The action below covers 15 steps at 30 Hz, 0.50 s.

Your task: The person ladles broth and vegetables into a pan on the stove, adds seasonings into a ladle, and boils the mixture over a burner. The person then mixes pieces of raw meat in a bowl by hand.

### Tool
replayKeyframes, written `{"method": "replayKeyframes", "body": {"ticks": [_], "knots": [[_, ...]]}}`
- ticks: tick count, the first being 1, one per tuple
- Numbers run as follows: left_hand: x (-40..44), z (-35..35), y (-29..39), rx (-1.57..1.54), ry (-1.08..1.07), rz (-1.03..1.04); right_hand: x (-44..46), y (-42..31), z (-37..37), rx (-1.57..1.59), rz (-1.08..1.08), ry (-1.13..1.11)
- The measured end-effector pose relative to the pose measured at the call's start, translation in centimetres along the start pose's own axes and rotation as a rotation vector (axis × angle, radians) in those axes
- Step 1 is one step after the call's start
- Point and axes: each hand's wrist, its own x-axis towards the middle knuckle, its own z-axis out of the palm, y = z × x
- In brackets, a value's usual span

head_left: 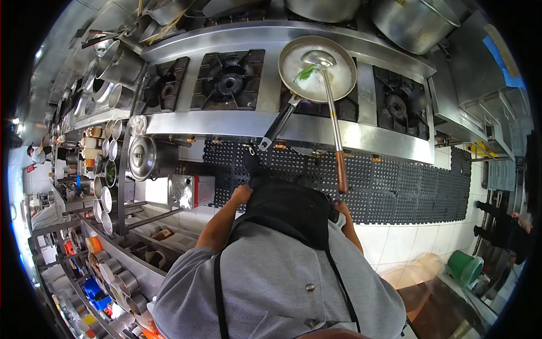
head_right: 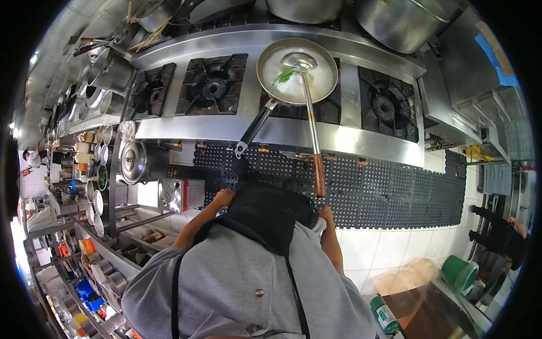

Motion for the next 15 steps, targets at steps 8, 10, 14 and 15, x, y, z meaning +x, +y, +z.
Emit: {"method": "replayKeyframes", "body": {"ticks": [8,10,14,15], "knots": [[-0.2,1.4,-0.9,0.139,0.052,0.128,-1.2,-2.6,-1.4,-0.026,0.025,0.002],[-0.1,1.7,-1.1,0.217,0.034,0.151,-0.7,-2.0,-0.7,-0.043,0.039,0.015],[-1.7,0.9,0.2,0.028,0.068,0.046,-1.7,-4.0,-1.7,-0.063,0.054,0.015],[-1.5,1.2,0.3,-0.181,0.089,-0.108,-1.6,-4.0,-1.8,-0.061,0.047,0.001]]}}
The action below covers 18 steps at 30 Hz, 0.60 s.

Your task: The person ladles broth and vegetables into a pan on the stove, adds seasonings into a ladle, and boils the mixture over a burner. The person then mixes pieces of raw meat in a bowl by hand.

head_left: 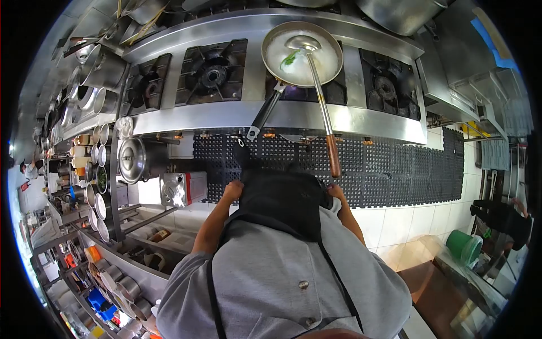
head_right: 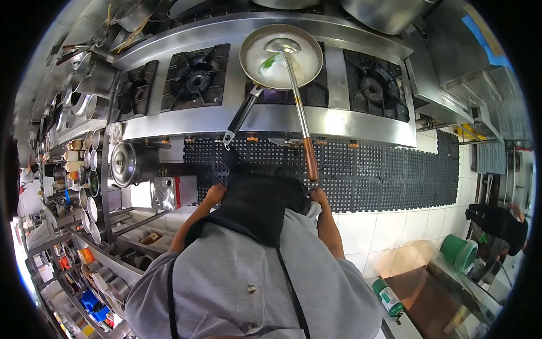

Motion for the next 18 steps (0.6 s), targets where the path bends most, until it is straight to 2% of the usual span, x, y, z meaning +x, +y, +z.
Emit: {"method": "replayKeyframes", "body": {"ticks": [1,2,4,8,10,14,18], "knots": [[0.0,0.3,0.1,-0.201,0.024,-0.162,0.1,-0.1,-0.1,-0.007,-0.018,-0.014],[0.1,0.5,-0.2,-0.200,0.016,-0.158,0.0,-0.2,-0.1,-0.006,-0.010,-0.014],[1.5,3.0,-3.3,0.278,0.038,0.268,0.1,-0.3,0.0,-0.002,-0.035,0.047],[2.2,3.9,-4.1,0.332,0.010,0.266,0.3,-0.8,-0.4,-0.052,-0.042,0.006],[3.0,5.0,-5.4,-0.156,-0.004,-0.042,0.3,-0.9,-0.2,-0.051,-0.043,0.002],[3.3,5.2,-5.7,-0.174,0.014,-0.055,0.3,-0.4,0.2,0.035,0.017,-0.012],[1.4,1.3,-2.2,-0.309,-0.010,-0.189,0.3,0.4,0.9,0.004,0.007,0.011]]}}
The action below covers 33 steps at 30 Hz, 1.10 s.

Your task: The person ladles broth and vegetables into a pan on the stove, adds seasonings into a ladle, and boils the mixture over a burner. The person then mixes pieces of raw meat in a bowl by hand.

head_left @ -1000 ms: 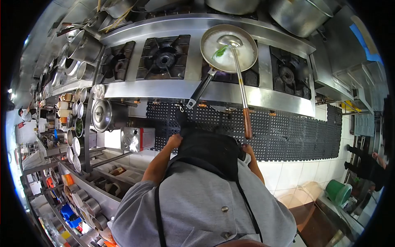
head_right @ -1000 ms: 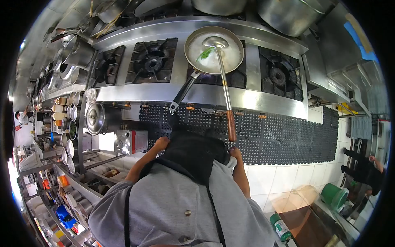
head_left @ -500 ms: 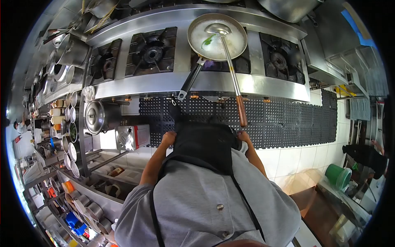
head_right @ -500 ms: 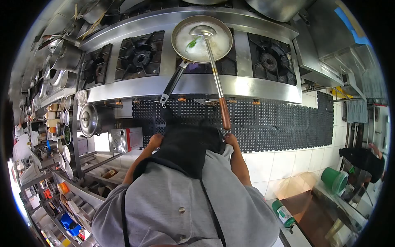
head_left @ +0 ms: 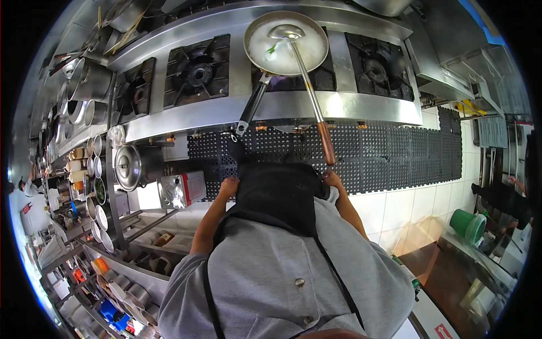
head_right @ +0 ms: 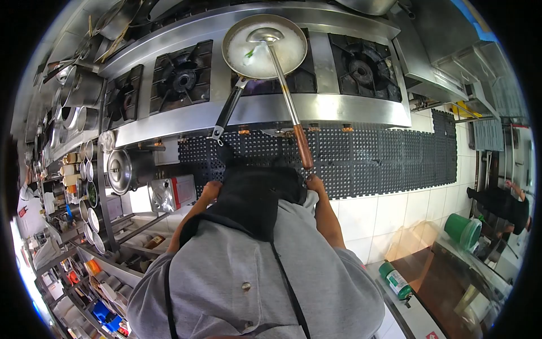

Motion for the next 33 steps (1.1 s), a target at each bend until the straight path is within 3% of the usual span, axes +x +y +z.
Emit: {"method": "replayKeyframes", "body": {"ticks": [8,10,14,16,18,20,23,24,25,26,27,28,29,33], "knots": [[-1.9,-1.4,3.0,-0.143,-0.044,-0.172,0.6,1.4,1.2,-0.031,-0.018,-0.019],[-1.7,-1.0,2.3,-0.088,0.046,-0.078,0.5,1.0,0.9,-0.024,-0.006,0.011],[-0.3,-1.3,1.5,-0.087,0.020,0.067,0.9,1.2,0.3,-0.075,-0.022,0.021],[3.0,-1.2,0.6,0.255,-0.036,0.208,0.7,1.6,-0.2,0.001,0.001,-0.012],[5.1,-1.6,3.5,-0.350,-0.068,-0.121,-2.0,-0.1,-1.9,-0.038,0.020,0.056],[7.2,-1.7,6.9,-0.856,-0.106,-0.183,-2.6,0.6,-3.0,-0.088,0.082,0.066],[8.5,-1.7,13.6,-1.090,-0.105,-0.215,-5.7,1.4,-5.0,0.036,0.048,0.185],[10.2,-1.1,14.2,-1.120,-0.119,-0.206,-6.9,0.6,-6.5,-0.028,0.081,0.045],[12.1,0.6,14.7,-1.360,-0.152,-0.292,-6.8,2.8,-6.6,-0.009,0.021,0.083],[14.0,2.4,16.0,-1.611,-0.197,-0.380,-9.2,-0.4,-9.0,0.047,0.200,-0.016],[14.2,2.4,17.3,-1.691,-0.215,-0.418,-9.2,1.1,-9.8,-0.087,0.174,-0.030],[15.3,4.0,17.4,-1.849,-0.288,-0.352,-10.6,0.0,-11.0,-0.016,0.229,0.014],[15.2,4.9,18.6,-1.853,-0.206,-0.280,-11.6,-0.7,-12.3,0.120,0.280,-0.010],[13.7,4.2,20.0,-1.924,0.006,-0.138,-13.1,-2.4,-14.3,0.056,0.388,-0.021]]}}
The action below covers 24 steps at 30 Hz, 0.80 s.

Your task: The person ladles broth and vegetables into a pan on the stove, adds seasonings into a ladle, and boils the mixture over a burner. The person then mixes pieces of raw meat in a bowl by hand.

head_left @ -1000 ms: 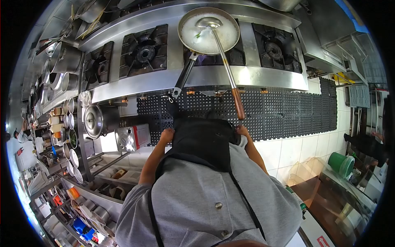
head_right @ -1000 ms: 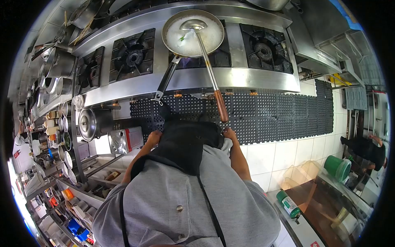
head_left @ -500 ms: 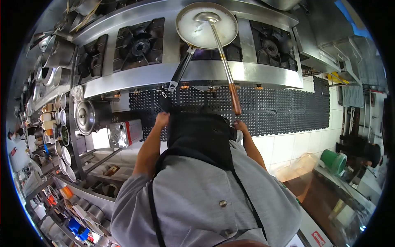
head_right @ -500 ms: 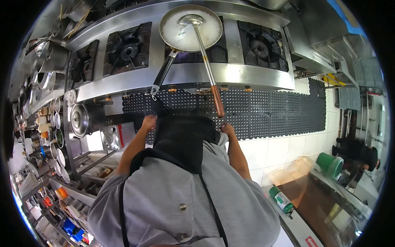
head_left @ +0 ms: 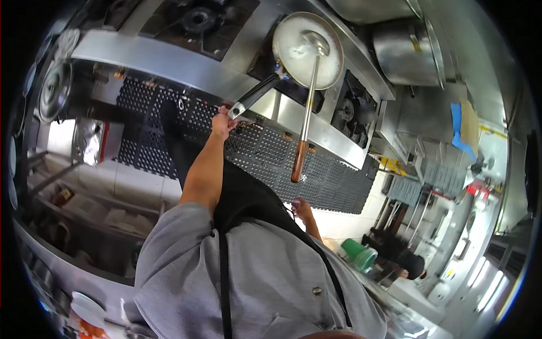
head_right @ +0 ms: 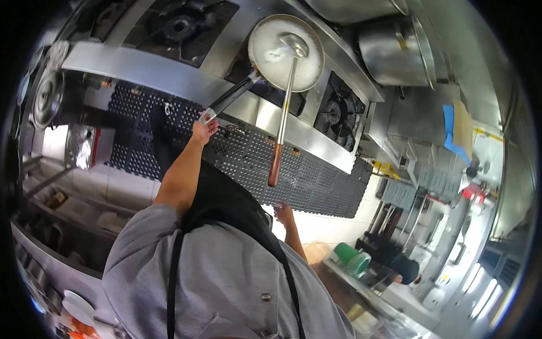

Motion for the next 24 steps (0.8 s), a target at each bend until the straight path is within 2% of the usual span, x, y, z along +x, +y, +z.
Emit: {"method": "replayKeyframes", "body": {"ticks": [1,3,5,8,9,11,14,16,17,24], "knots": [[-0.2,0.2,-0.1,-0.024,0.012,-0.002,-0.1,-0.3,-0.2,-0.027,0.001,-0.002],[-0.7,0.3,-0.2,-0.111,0.047,0.018,-0.3,-0.7,-0.3,-0.270,-0.094,0.009],[-1.2,0.6,0.0,-0.138,0.074,0.027,-0.2,-1.8,-0.5,-0.331,-0.188,0.015],[-1.2,0.8,-0.2,-0.155,0.118,0.042,4.5,1.2,-0.6,-0.530,-0.592,0.138],[-1.1,0.7,-0.3,-0.184,0.122,0.054,4.3,0.1,-0.6,-0.533,-0.593,0.140],[-1.0,0.7,-0.5,-0.212,0.126,0.062,3.2,-2.7,-0.6,-0.237,-0.282,0.009],[-0.5,0.4,-1.1,-0.249,0.124,0.085,4.2,-2.7,-0.7,-0.254,-0.350,0.037],[-0.1,0.0,-1.3,-0.282,-0.008,0.158,3.0,-3.6,-0.8,-0.306,-0.390,0.044],[0.0,0.0,-1.3,-0.281,-0.008,0.158,2.3,-4.2,-0.8,-0.358,-0.429,0.051],[0.2,-0.3,-1.7,-0.265,-0.029,0.169,0.5,-2.8,-0.6,-0.501,-0.376,0.067]]}}
